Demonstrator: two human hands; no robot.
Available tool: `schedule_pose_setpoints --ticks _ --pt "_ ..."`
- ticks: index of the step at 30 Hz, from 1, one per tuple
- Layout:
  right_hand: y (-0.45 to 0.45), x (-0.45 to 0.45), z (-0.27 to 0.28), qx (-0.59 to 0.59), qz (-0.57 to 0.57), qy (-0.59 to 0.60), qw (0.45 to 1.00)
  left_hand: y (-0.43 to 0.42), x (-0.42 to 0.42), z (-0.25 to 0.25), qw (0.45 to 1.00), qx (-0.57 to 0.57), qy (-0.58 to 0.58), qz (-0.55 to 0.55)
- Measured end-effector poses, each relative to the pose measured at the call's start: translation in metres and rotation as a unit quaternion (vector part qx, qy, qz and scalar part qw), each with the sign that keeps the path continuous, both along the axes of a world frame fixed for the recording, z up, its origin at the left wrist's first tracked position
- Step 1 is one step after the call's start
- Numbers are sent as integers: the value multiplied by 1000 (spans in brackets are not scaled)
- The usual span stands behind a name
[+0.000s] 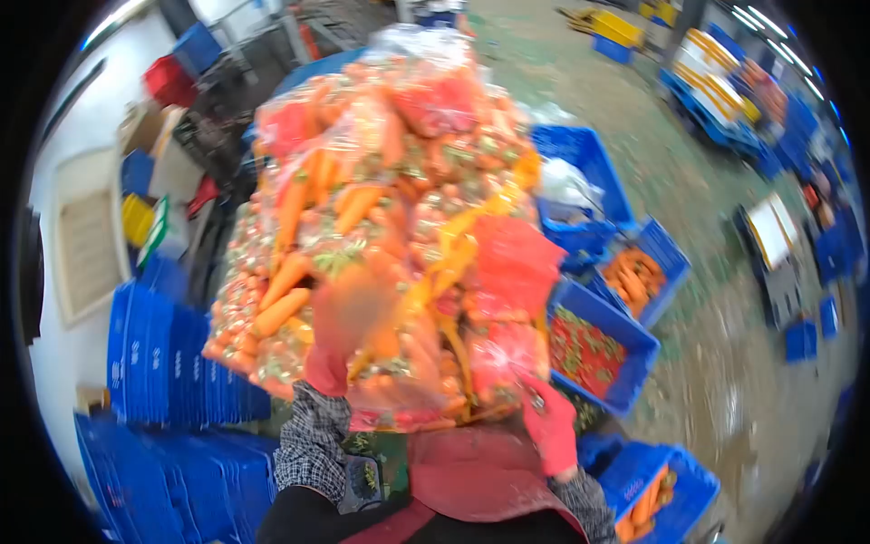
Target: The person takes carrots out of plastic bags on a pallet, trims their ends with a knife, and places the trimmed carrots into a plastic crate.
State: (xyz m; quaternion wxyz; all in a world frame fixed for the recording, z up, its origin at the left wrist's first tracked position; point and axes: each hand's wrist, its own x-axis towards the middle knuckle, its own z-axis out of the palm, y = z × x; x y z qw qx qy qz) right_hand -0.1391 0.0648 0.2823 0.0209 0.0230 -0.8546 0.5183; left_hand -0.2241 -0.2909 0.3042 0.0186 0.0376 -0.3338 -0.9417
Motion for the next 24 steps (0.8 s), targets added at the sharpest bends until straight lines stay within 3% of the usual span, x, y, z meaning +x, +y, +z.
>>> schedule_pose_setpoints --ticks 5,7,8,10,11,13,15,17,19,21,24 --pt "40 2 35 137 -68 105 983 179 18 -34 952 0 -111 -286" --pt "70 13 32 227 -101 53 967 234 32 -63 911 -319 -74 -249" --pt "86 21 30 231 -127 41 964 256 42 -46 904 -342 -67 -249" --pt "112 39 22 331 -89 -92 935 292 59 -36 876 -390 -37 -281" --pt "123 52 9 328 -107 -105 933 305 66 -44 855 -415 -13 -310" --pt "141 76 -27 274 -149 -19 950 327 74 -63 823 -445 0 -352" --pt "162 88 -53 279 -175 -16 944 349 85 -55 788 -517 63 -327" --pt "186 94 -72 229 -161 49 959 364 94 -69 803 -475 57 -356" --pt "201 103 -76 231 -170 38 957 379 98 -71 812 -436 51 -386" --pt "214 112 -74 148 -193 104 964 397 108 -57 801 -464 82 -369" --pt "228 126 -51 223 -224 95 944 426 111 -57 778 -492 100 -377"
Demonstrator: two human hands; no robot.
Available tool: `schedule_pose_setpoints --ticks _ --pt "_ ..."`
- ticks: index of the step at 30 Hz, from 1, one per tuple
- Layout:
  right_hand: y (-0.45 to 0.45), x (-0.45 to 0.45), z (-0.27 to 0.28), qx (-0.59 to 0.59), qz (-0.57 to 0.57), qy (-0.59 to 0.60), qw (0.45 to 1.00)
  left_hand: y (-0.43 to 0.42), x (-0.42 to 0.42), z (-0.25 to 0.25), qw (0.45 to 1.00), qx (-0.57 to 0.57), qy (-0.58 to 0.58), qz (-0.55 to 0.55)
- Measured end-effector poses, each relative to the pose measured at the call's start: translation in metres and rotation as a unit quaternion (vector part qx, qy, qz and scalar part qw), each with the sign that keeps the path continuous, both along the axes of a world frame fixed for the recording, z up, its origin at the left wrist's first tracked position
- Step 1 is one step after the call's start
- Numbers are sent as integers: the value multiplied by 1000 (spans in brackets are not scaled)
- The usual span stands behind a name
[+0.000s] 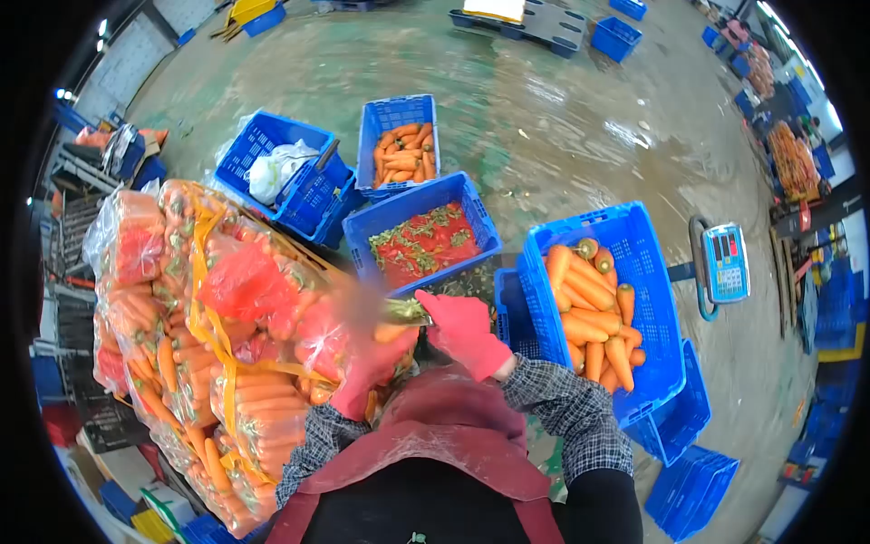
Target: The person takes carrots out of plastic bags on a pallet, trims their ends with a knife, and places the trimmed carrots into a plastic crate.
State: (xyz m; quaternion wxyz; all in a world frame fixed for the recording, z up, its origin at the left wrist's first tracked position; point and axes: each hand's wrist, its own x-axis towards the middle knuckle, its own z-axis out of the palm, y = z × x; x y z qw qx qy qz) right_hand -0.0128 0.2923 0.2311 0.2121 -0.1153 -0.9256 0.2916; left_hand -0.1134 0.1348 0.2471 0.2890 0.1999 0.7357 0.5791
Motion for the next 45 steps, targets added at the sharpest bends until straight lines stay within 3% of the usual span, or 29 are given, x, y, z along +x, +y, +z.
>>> schedule_pose_setpoints --ticks 3,4,7,9,11,12,13,15,17,18,19,20,22,24,25,27,28,29,30,32,34,37,39,41,43,44,45 --pt "14 10 -1 15 -38 -48 998 21 5 10 1000 3 18 -20" --pt "23 13 -7 12 -49 -45 998 24 6 12 998 -11 -44 -41" --pt "69 25 -76 -25 -6 65 998 31 14 5 998 26 -27 -52" --pt "113 35 -153 -28 -79 -264 961 44 25 55 987 58 68 -135" --pt "101 57 -124 -37 -97 -334 937 80 18 53 975 118 114 -150" --pt "83 66 -133 -100 -151 -309 934 101 7 21 989 66 46 -128" --pt "66 74 -145 -161 -204 -274 926 117 24 -14 988 32 -98 -117" --pt "48 91 -160 -219 -221 -254 916 169 65 -52 936 -14 -339 -95" --pt "42 104 -165 -254 -220 -262 904 207 105 -68 946 -63 -150 -281" --pt "42 113 -164 -272 -224 -266 897 229 131 -46 933 -127 -217 -258" --pt "42 119 -163 -289 -226 -268 891 242 151 -99 907 -94 -277 -304" --pt "43 127 -165 -302 -225 -270 886 231 149 -104 907 9 -177 -382" --pt "45 132 -161 -330 -211 -271 879 205 145 -104 853 246 30 -459" --pt "51 131 -161 -367 -197 -271 868 170 127 -102 927 136 -160 -310" --pt "52 129 -162 -395 -195 -267 857 153 121 -99 939 102 -255 -207" --pt "51 125 -173 -470 -210 -243 822 48 44 -43 983 111 -131 67" --pt "51 125 -181 -506 -223 -227 802 -25 -4 -97 930 246 -148 227" --pt "52 122 -188 -540 -237 -210 780 -96 -20 -66 930 140 96 326" --pt "44 112 -186 -527 -225 -218 790 -166 -38 -32 837 -44 293 461" --pt "28 93 -191 -508 -203 -229 805 -323 -54 -5 663 -265 371 594" --pt "8 69 -189 -460 -162 -222 844 -461 -64 -26 501 -337 446 661" --pt "-21 13 -192 -393 -98 -237 883 -583 -44 -56 464 -600 352 548" --pt "-64 -30 -149 -382 -71 -245 888 -620 -48 -63 513 -650 256 500" --pt "-100 -64 -128 -359 -63 -245 898 -637 -58 -62 568 -630 156 507" --pt "-137 -91 -107 -279 42 -221 933 -649 -67 -58 604 -592 83 527" --pt "-153 -100 -98 -278 64 -229 931 -651 -69 -54 613 -587 56 526" --pt "-168 -108 -88 -277 88 -236 927 -659 -68 -58 581 -642 88 493"
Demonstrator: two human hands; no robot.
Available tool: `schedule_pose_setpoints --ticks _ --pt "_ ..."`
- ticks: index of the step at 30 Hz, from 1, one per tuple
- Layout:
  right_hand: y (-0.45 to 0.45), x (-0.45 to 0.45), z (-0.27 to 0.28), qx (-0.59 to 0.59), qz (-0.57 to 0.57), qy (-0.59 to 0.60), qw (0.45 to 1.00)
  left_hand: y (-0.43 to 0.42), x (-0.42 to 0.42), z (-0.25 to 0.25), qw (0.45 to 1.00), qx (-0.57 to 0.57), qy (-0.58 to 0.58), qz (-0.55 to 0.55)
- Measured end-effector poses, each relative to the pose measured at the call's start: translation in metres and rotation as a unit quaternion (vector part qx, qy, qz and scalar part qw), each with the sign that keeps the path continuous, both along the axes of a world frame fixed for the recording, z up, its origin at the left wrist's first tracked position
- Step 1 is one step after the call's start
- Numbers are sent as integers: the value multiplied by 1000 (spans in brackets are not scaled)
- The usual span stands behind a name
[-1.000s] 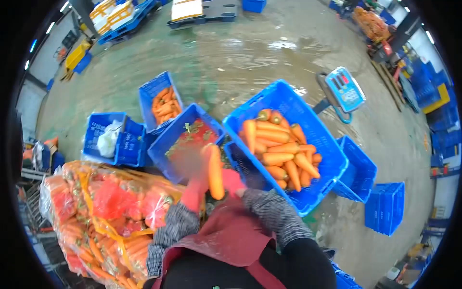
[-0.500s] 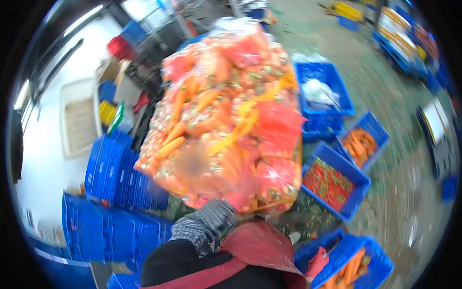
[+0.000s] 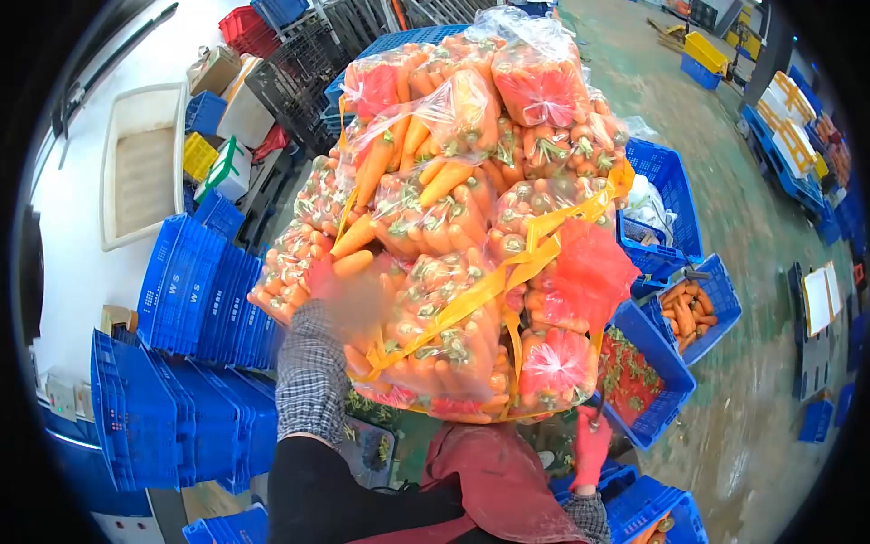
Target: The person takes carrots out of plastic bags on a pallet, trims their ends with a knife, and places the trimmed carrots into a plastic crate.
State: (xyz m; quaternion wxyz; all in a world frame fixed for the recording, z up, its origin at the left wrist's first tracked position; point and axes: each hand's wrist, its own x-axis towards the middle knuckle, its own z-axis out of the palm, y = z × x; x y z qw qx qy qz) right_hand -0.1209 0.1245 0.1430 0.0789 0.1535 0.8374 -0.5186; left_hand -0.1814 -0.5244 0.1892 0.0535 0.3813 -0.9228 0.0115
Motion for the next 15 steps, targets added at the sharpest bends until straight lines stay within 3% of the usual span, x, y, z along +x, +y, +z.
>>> schedule_pose_setpoints --ticks 2,4,5,6,7,8,10,13,14,15 --pt "-30 -14 27 -65 0 -63 996 -8 3 19 997 63 13 -33" --pt "-50 -17 40 -47 70 -1 996 -13 12 16 934 281 219 2" --pt "-64 -19 55 -14 91 1 996 -14 12 3 899 309 311 25" --pt "-78 -20 73 17 111 1 994 0 12 5 899 313 306 20" --pt "-92 -23 87 -10 146 22 989 23 11 12 791 437 426 -36" --pt "-105 -25 98 -36 180 43 982 53 12 21 647 544 527 -87" --pt "-118 -22 101 -61 232 113 964 125 13 15 445 673 590 -33" --pt "-119 -21 108 -94 219 165 957 207 20 0 498 673 547 18" --pt "-116 -23 112 -63 210 192 957 232 36 1 725 471 498 -66" --pt "-109 -21 114 -35 201 212 956 252 52 6 878 215 401 -147"
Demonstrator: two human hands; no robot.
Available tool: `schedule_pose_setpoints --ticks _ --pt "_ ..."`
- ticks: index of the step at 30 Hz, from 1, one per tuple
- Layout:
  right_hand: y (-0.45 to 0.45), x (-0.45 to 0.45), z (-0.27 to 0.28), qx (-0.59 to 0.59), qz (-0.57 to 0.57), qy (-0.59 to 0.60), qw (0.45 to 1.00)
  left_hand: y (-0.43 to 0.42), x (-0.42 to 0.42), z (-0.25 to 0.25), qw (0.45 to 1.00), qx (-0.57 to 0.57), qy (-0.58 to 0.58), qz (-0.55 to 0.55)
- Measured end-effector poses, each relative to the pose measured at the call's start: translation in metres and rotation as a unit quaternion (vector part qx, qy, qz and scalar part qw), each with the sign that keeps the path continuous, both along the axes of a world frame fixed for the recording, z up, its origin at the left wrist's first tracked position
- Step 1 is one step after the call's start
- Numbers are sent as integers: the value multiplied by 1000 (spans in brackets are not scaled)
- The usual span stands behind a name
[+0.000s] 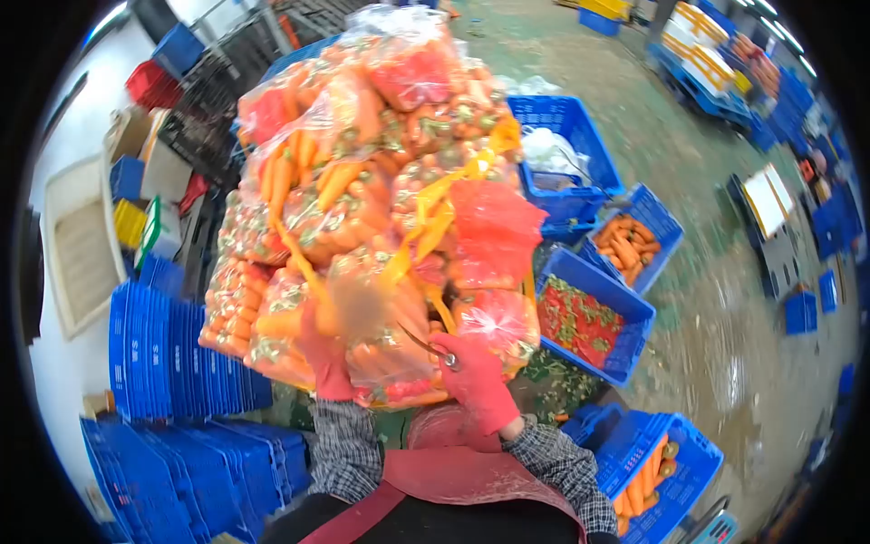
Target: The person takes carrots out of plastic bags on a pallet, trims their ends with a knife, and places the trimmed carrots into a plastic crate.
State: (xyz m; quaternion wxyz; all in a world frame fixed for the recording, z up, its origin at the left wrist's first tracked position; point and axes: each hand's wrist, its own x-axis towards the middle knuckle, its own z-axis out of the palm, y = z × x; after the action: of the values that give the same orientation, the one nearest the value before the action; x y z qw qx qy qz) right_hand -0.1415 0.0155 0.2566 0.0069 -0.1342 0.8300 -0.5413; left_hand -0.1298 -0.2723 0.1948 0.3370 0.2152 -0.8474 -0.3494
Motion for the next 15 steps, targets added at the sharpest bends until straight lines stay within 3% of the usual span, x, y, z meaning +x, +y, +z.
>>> schedule_pose_setpoints --ticks 1,3,5,7,9,10,11,12,13,15 --pt "9 1 -3 0 -17 -4 1000 16 7 4 989 63 123 47" --pt "24 9 -15 -6 -10 17 1000 41 24 32 961 127 229 90" --pt "34 19 -19 2 -11 23 1000 64 43 89 936 -139 319 61" --pt "41 33 -13 -46 -19 -37 998 99 54 127 928 -167 327 56" --pt "46 39 -5 -76 -17 -11 997 143 55 134 920 -190 338 55" --pt "49 42 -2 -108 -27 18 994 166 54 134 914 139 377 -56" --pt "53 44 2 -108 -31 18 993 185 51 134 795 452 368 -165" --pt "59 46 4 -88 -38 16 995 199 48 127 794 456 363 -172" --pt "67 50 6 -65 -48 13 997 212 43 109 839 468 237 -143" --pt "86 54 -3 -25 -88 26 995 236 36 66 866 473 101 -127"
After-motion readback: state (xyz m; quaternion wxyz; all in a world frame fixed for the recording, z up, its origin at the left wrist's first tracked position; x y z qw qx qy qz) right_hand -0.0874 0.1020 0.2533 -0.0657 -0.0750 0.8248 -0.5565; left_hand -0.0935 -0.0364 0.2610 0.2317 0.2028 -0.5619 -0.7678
